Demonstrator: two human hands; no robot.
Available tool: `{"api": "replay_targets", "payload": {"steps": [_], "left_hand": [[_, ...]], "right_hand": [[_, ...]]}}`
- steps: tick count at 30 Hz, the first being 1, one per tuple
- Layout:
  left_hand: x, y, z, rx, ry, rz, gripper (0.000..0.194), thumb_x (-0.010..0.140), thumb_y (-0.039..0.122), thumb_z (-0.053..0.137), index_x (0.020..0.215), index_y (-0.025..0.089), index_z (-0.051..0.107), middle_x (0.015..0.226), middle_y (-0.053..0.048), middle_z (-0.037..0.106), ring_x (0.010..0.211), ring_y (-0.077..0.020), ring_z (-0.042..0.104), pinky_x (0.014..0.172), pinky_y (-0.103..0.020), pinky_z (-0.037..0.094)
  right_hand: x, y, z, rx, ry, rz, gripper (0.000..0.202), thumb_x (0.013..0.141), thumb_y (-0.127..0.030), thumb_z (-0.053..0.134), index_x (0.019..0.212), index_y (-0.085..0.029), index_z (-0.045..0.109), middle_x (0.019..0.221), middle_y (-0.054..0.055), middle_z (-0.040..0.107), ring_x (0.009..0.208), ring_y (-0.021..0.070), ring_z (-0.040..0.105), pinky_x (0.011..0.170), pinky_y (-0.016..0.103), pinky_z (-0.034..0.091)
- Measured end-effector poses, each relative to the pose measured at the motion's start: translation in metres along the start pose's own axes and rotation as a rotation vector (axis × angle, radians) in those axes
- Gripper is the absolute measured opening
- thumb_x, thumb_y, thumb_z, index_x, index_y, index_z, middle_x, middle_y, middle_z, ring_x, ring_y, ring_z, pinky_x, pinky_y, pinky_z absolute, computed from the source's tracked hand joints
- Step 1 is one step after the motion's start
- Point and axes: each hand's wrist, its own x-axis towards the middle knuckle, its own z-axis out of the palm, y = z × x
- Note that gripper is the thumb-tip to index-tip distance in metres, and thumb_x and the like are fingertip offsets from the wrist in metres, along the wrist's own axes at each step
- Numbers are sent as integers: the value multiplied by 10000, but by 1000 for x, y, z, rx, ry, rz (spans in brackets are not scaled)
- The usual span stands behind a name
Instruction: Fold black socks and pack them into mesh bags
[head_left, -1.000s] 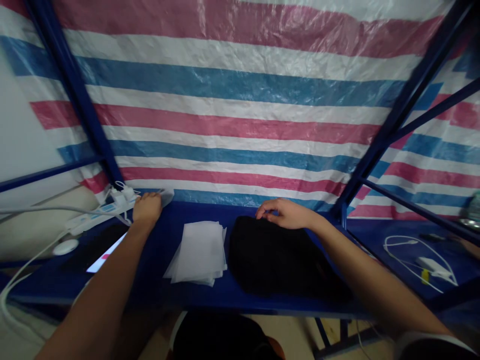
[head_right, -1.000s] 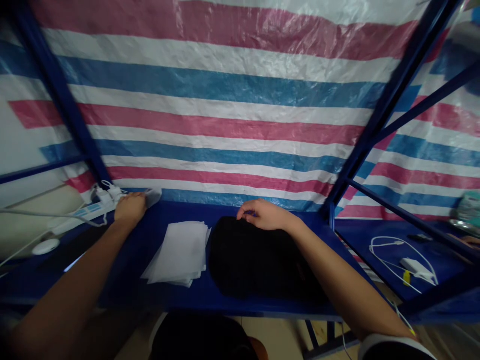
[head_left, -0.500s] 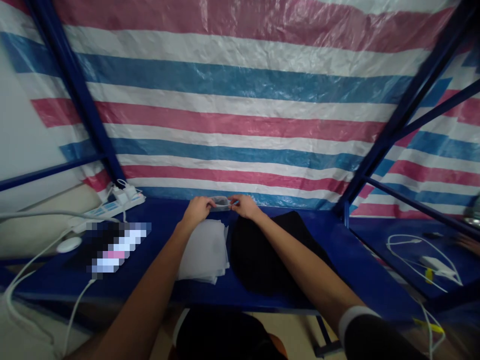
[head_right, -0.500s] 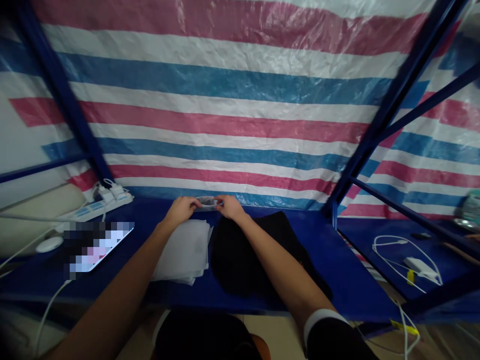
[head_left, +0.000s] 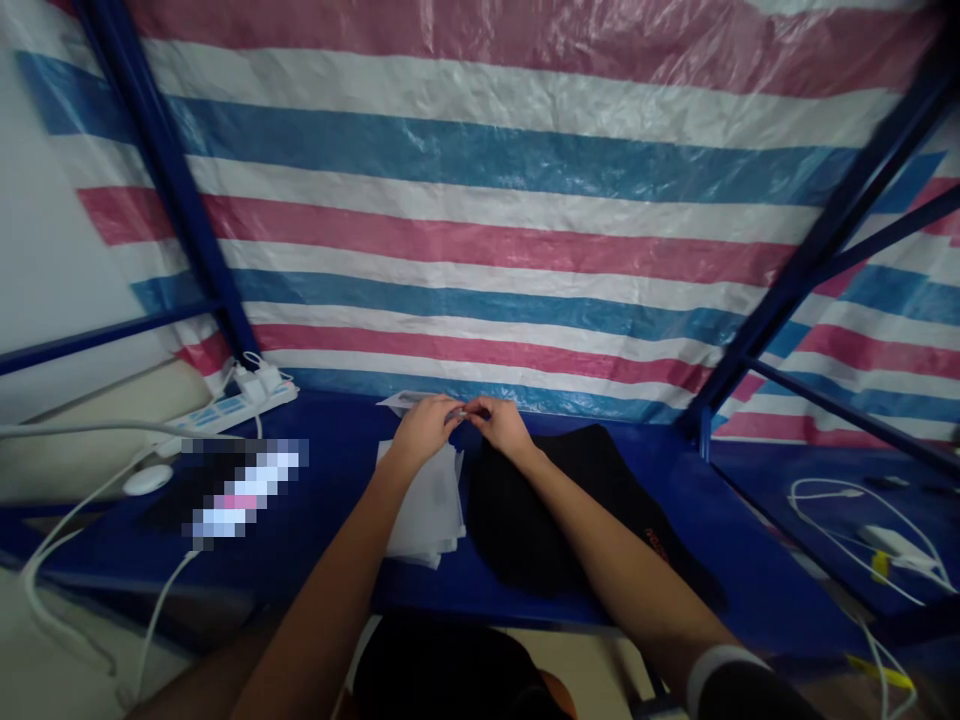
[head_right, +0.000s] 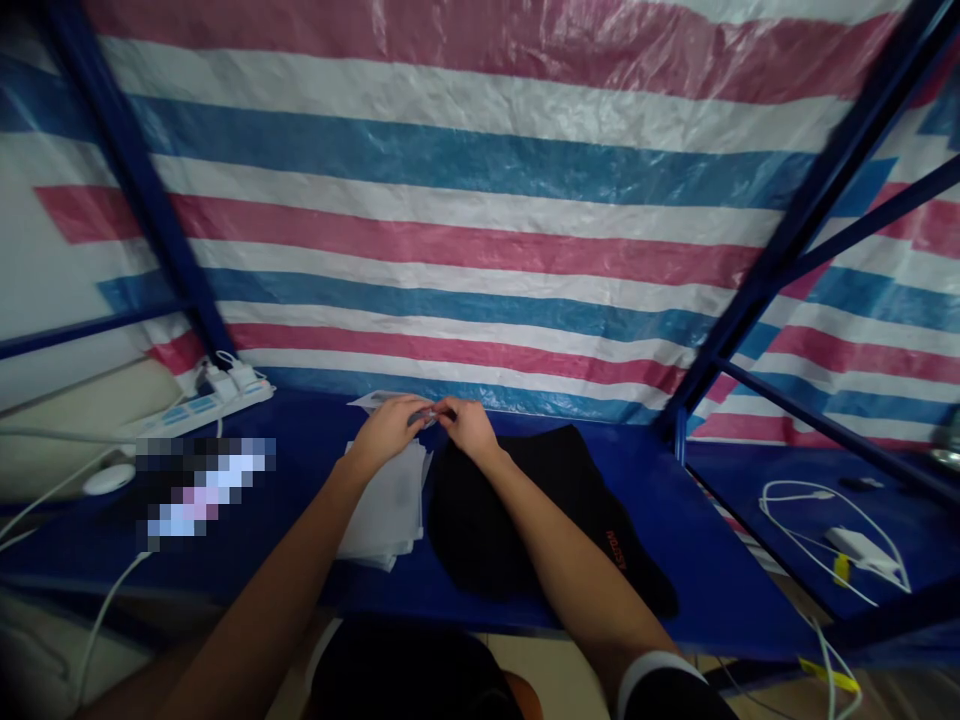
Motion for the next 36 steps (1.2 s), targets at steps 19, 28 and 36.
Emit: {"api": "replay_targets", "payload": {"steps": [19,28,36], "left_hand": [[-48,-59,-28,52,271,-273,210,1003,281,590,1037,251,796,1133,-101,778,1108,-326,674,978,-461,518],[-46,-50,-8,-365,340,-247,243,981,316,609,1172,218,721,1128,-100,740,923,-237,764,827,-371,642],[-46,-36,-15,-421,315,-94,247,1047,344,555,1159,227,741,1169,-92,714,1070,-236,726,979,-400,612]], "right_hand": [[-8,15,-42,-255,88,-41,155,923,-127,643,1016,-233,709,929,59,706,914,260,617,836,368,511],[-13,4,-24,-114,-127,-222,268,1010,-281,644,1234,-263,790,1273,118,618,1198,278,629,1061,457,535],[-9,12,-9,-192,-26,-102,390,1020,-322,643,1393,-230,710,1444,149,675,1378,317,592,1225,527,401]]}}
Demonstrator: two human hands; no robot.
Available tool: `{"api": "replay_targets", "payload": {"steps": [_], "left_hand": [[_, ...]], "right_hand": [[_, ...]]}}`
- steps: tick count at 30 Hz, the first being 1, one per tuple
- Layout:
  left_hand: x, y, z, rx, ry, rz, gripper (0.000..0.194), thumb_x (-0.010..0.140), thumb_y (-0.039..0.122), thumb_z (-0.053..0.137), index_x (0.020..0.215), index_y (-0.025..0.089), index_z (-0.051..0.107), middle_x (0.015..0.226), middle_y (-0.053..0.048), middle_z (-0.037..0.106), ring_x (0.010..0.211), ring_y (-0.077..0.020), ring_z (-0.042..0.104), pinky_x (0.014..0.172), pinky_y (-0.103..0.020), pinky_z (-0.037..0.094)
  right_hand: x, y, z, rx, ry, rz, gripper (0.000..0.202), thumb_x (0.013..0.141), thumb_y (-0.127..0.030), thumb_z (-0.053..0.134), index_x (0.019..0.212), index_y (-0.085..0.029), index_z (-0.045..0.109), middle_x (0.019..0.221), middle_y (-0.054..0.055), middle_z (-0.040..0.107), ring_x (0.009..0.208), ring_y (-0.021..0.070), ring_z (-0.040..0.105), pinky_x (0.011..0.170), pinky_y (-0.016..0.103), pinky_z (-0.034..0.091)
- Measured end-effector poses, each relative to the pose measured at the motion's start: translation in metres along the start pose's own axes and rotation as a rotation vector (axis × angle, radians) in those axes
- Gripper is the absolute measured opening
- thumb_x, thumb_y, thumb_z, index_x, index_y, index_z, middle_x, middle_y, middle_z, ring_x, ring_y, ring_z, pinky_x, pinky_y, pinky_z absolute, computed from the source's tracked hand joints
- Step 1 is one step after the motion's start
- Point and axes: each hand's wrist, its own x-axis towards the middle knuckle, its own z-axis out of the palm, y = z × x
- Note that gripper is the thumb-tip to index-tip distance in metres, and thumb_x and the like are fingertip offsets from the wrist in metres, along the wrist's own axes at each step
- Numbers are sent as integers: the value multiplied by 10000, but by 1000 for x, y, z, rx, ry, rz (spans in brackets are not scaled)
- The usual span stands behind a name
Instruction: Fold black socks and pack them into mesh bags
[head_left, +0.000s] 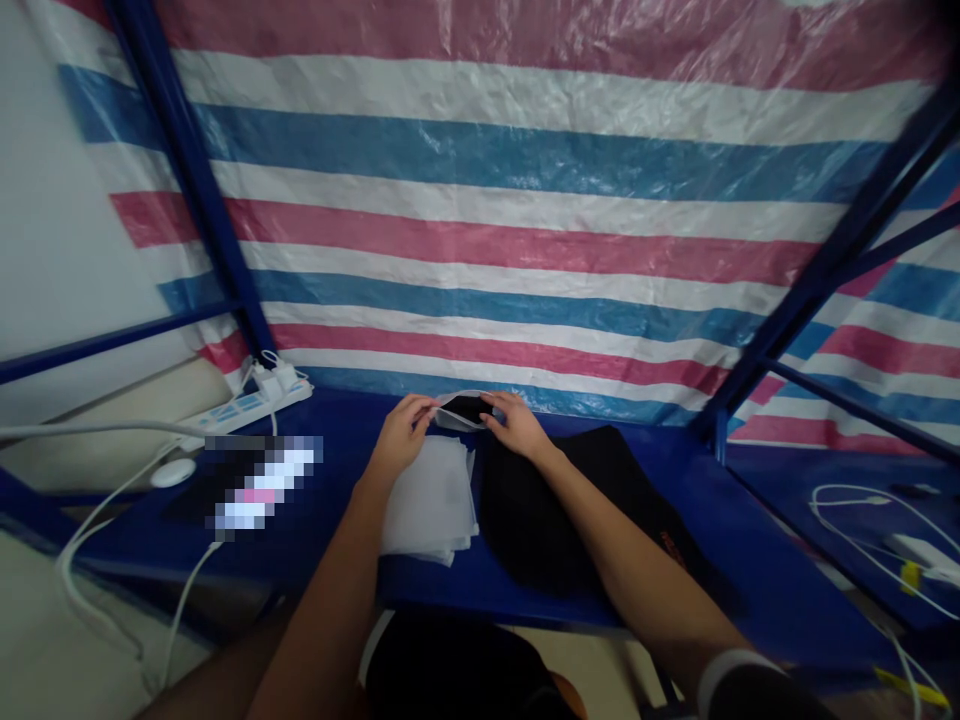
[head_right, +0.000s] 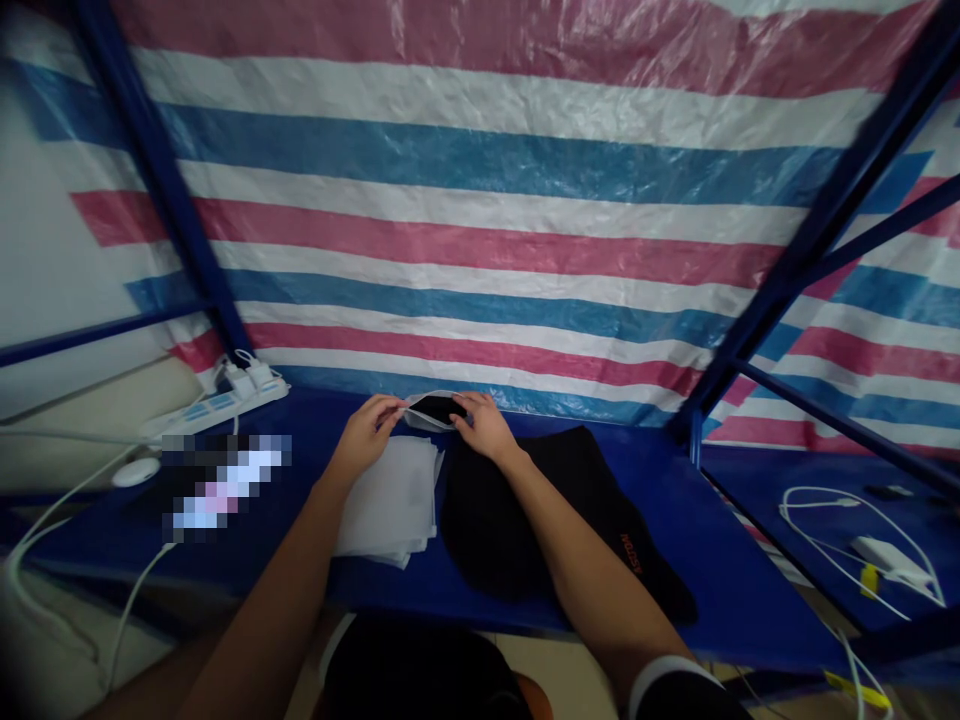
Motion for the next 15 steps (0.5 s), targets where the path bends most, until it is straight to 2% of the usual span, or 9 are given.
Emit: {"api": "replay_targets", "payload": {"steps": [2,5,7,9,12,15], "left_hand": [[1,4,3,-107,20,-9,250,1042,374,582,1175,223,731,1203,-103,705,1119,-240,720,1026,-410,599],[3,6,10,-227,184,-66,403,1006,425,662,1358,231,637,1407,-146,627,1293,-271,663,1102,-439,563],[3,5,14,-248,303,-124,557,985,474,695,1474,247,556,1555,-170,525,1421,-299,575,1136,-452,536],[3,3,17,-302,307,-221,600,973,555,691,1472,242,579,1561,-171,540,1414,-314,581,1117,-452,543],[2,3,19,-452,132,-368,603,945,685,659,1272,184,737,1236,-147,752,1110,-297,727,949,-415,606],[0,8,17,-423,49,-375,559,927,694,670,994,158,815,868,-73,767,833,-238,705,766,-326,577]], "right_hand": [[1,-2,-2,81,73,45,435,965,-345,715,1383,-223,710,1425,155,685,1348,315,618,1194,511,445],[4,-9,-6,263,189,167,497,871,-408,817,1330,-235,735,1388,127,707,1279,310,660,1150,493,490],[6,-15,-7,466,222,291,577,792,-452,886,1315,-256,742,1329,93,742,1204,299,694,1102,474,530],[7,-21,-5,751,194,403,635,733,-487,927,1298,-260,745,1205,68,790,1086,282,736,1012,451,587],[6,-31,0,1096,85,484,630,695,-504,957,1228,-227,766,1069,56,818,938,261,772,899,423,638],[2,-42,2,1129,-11,485,542,673,-457,988,1106,-186,807,1031,64,828,908,251,782,911,405,640]]}}
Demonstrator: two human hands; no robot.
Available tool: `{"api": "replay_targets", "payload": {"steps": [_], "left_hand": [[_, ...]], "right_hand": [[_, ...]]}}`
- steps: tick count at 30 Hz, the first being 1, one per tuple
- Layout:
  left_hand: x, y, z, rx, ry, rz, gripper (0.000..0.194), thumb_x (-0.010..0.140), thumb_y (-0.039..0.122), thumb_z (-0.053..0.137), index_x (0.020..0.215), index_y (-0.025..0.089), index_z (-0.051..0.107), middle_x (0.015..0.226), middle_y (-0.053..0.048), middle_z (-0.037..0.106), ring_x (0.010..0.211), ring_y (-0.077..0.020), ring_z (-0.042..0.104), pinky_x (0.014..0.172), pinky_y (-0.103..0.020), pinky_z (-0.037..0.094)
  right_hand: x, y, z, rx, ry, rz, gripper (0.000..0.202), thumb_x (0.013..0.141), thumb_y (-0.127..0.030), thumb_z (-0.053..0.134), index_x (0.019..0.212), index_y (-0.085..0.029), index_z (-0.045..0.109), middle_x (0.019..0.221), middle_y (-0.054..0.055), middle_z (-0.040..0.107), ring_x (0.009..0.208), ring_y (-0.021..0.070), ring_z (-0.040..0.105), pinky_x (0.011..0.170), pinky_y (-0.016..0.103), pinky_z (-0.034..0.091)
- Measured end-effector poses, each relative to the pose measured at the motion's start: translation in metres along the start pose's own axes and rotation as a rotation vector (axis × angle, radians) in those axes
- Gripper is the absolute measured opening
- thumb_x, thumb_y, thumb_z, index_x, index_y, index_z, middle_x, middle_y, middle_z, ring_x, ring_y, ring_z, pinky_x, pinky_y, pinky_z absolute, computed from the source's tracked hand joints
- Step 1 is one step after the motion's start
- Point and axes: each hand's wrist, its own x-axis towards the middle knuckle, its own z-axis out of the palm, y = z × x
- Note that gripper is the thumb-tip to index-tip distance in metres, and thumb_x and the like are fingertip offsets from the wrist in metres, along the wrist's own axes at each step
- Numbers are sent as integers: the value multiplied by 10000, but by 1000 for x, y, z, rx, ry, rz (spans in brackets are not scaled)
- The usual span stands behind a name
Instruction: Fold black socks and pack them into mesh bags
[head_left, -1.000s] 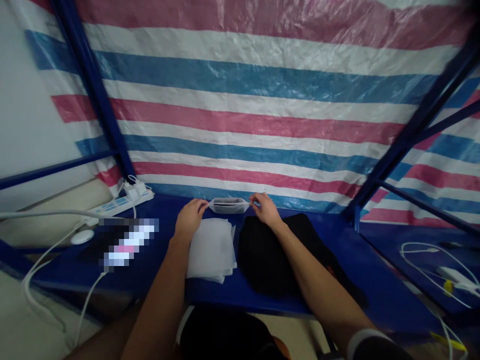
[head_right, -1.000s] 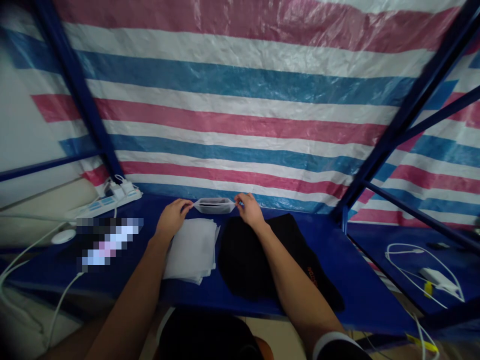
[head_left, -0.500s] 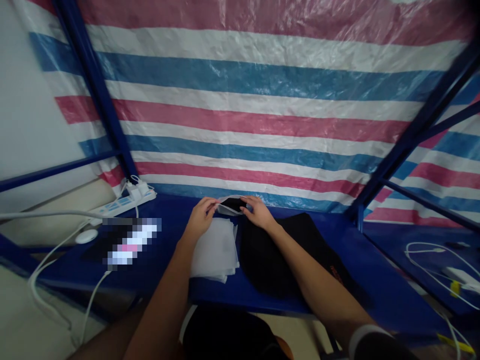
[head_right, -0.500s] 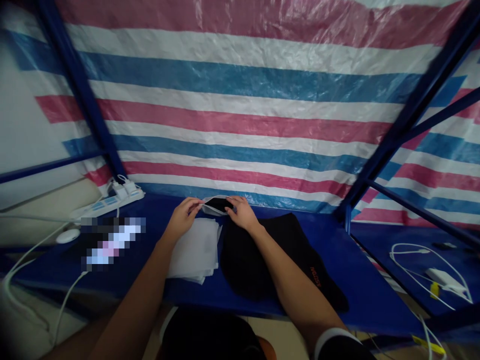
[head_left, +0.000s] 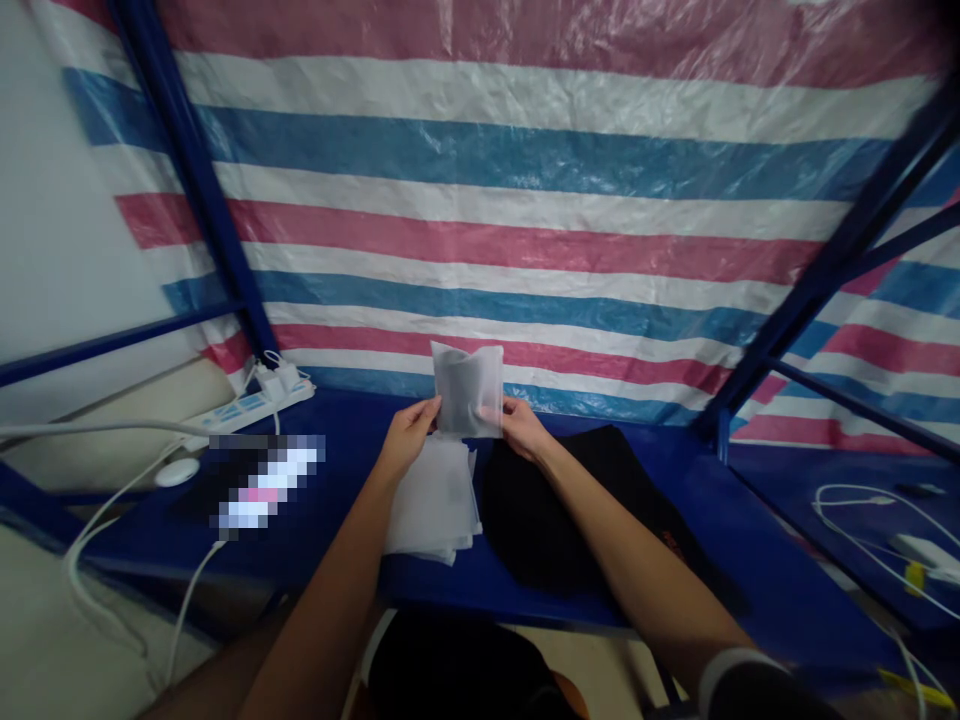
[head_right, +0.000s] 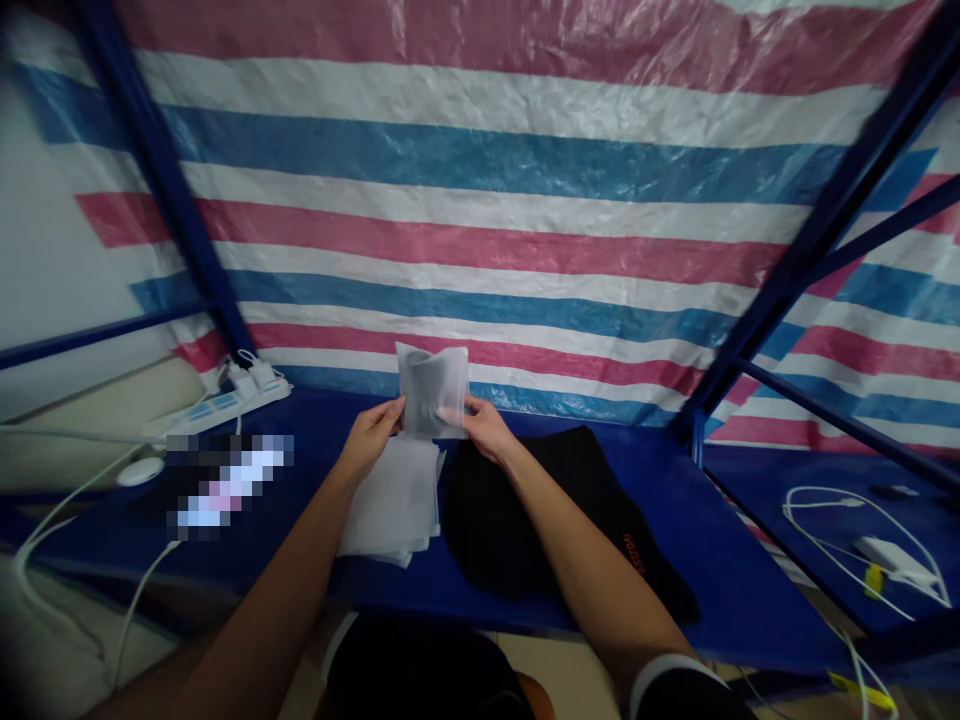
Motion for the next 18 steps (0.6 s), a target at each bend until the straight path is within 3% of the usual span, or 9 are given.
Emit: {"api": "replay_targets", "payload": {"steps": [3,8,13,18], "left_hand": [[-4,6,1,125,27,64,483,930,631,690,917,167,824,778,-36,733,754,-206,659,685,-278,510],[-9,13,3,284,71,130,479,1001,593,573,971,174,803,733,-16,684,683,-188,594,612,-262,424],[-11,16,8,459,148,202,448,1066,522,460,846,205,688,673,0,589,659,-183,533,647,-279,392],[-11,15,5,502,251,218,413,1092,480,411,820,234,600,697,-5,596,673,-190,536,680,-298,400]], "right_hand": [[-6,-4,5,-61,-38,-8,488,655,-400,1002,1052,-183,820,987,61,829,939,259,783,953,408,625],[-6,-3,6,-75,-15,-5,443,658,-396,990,1008,-183,823,936,59,826,867,262,783,908,421,632],[1,5,5,-67,63,-7,394,651,-429,970,919,-187,812,869,42,817,819,258,769,847,396,621],[3,5,1,-61,21,-49,363,748,-433,864,1030,-215,801,990,27,818,939,248,751,881,363,598]]}}
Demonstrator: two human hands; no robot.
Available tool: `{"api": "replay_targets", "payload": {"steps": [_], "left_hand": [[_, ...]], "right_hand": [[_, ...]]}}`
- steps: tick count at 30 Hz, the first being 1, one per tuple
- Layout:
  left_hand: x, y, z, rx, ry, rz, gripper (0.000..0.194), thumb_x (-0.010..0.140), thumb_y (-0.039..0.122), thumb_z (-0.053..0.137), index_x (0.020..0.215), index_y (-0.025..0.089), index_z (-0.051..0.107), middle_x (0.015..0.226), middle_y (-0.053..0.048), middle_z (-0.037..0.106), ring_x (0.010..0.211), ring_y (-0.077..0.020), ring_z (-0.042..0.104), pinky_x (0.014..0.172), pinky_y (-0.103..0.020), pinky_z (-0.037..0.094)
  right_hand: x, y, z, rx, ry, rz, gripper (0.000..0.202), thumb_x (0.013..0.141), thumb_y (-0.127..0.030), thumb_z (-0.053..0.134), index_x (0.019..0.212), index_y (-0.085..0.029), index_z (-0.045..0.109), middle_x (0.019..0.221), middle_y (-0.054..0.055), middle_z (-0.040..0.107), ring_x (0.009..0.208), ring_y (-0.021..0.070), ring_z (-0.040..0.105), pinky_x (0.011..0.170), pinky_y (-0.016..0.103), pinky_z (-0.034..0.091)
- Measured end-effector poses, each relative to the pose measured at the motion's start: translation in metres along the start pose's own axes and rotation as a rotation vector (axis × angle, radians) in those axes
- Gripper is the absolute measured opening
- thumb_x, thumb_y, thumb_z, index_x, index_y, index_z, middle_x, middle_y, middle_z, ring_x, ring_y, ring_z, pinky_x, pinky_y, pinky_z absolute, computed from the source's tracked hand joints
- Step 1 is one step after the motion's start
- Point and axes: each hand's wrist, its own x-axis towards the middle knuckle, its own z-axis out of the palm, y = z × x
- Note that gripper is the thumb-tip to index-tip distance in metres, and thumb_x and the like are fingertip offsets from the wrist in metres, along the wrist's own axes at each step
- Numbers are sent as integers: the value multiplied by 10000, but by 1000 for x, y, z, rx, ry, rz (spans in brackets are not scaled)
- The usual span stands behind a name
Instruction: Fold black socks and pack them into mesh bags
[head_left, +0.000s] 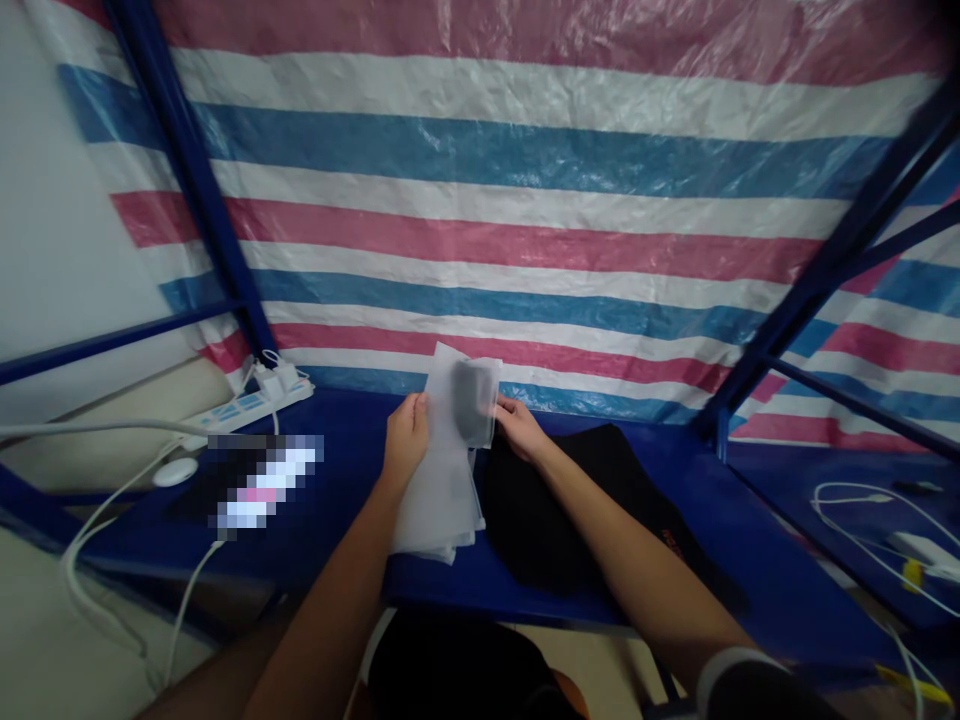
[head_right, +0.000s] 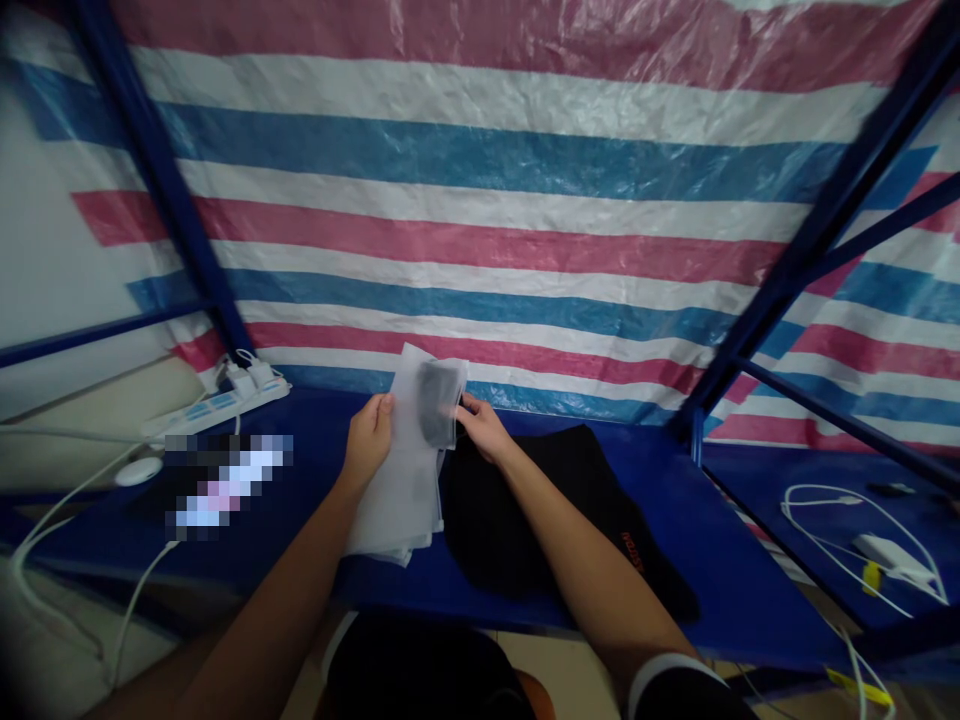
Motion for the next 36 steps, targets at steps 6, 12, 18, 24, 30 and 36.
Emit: {"api": "replay_targets", "payload": {"steps": [6,12,18,24,30,36], "left_hand": [[9,-18,-14,6,125,-55,391,1085,491,447,906,217,660,800,-24,675,753,-204,592,721,-293,426],[20,-52,-19,-149,451,-222,349,1058,492,498,967,203,670,903,-42,703,878,-218,641,814,-301,497],[23,-59,-9,-363,422,-337,348,1021,527,538,1068,200,646,947,-41,701,897,-197,670,821,-298,542],[18,-30,0,-566,157,-289,326,961,517,631,1087,216,646,992,-39,735,871,-185,695,793,-292,562],[13,-14,4,-742,-178,-259,409,927,461,681,1241,231,555,1071,-73,780,857,-207,753,776,-333,603],[19,-29,-1,-608,-32,-155,505,916,425,702,1333,205,521,1289,-160,738,1212,-295,719,1064,-478,560]], "right_hand": [[3,-2,-18,-30,80,54,251,753,-348,781,964,-214,771,788,-29,743,683,178,659,629,268,515],[7,-2,-30,17,213,74,211,755,-429,736,798,-232,674,720,-4,688,654,205,632,588,307,522],[2,-6,-22,96,134,117,307,754,-505,727,884,-232,674,852,46,747,758,254,695,684,374,585],[-6,-15,-16,141,37,124,301,780,-510,721,874,-225,696,910,65,781,826,259,722,746,376,595],[-9,-16,-10,115,-56,93,396,745,-447,825,1065,-221,766,1058,65,802,946,267,738,825,362,602],[-9,-27,-7,-288,3,-328,378,835,-379,800,1185,-241,774,1335,76,711,1262,302,659,1111,440,517]]}}
